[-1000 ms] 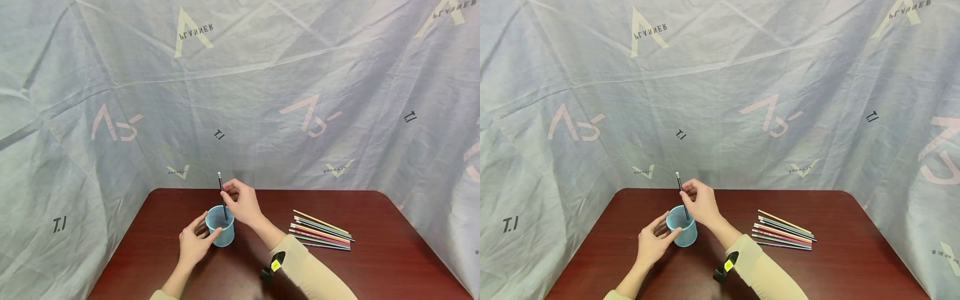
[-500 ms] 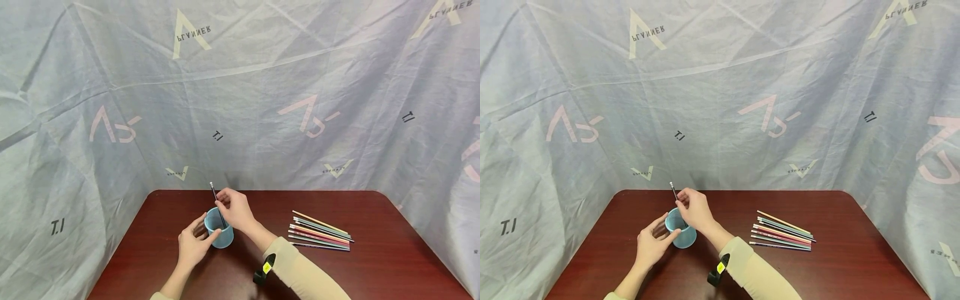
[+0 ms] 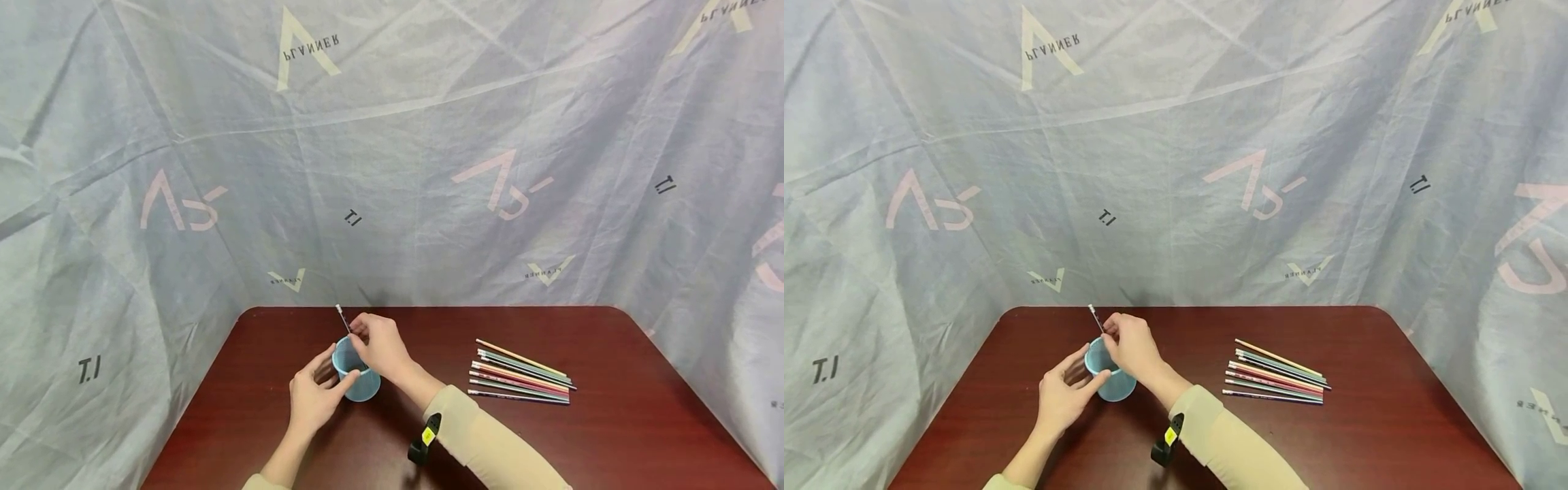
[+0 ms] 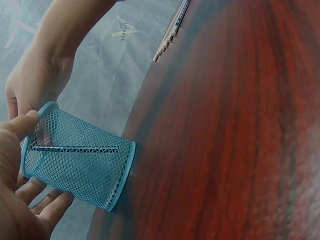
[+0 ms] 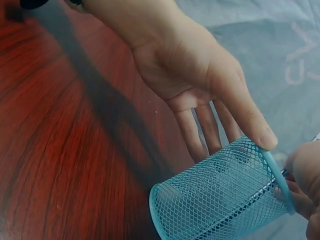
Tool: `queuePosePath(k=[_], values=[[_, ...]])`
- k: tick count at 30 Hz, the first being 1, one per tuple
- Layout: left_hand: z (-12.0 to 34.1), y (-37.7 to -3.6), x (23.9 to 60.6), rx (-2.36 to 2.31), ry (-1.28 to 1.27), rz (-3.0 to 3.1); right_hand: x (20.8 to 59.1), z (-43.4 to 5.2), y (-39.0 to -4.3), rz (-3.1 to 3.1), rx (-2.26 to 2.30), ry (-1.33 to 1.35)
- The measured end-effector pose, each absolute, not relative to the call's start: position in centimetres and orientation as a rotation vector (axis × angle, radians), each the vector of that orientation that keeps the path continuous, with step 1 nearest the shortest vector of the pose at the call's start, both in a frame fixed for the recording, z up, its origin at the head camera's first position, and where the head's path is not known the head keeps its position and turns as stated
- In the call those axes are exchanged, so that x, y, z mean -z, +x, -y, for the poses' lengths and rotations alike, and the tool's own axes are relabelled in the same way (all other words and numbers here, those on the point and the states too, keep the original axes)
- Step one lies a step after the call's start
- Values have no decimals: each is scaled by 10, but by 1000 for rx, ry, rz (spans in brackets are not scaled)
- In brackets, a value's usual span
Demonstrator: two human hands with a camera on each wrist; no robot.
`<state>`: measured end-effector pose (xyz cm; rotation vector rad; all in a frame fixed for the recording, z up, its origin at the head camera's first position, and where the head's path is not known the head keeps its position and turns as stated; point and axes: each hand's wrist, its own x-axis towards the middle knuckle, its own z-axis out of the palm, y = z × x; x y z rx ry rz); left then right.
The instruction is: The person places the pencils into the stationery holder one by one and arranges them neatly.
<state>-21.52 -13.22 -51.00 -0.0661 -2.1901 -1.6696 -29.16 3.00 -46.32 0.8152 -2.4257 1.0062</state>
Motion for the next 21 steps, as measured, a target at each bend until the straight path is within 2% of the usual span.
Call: queuePosePath(k=[21], values=[[129,-216,512,1681,-54,2168,462,-22,-293,2540,-854,801]])
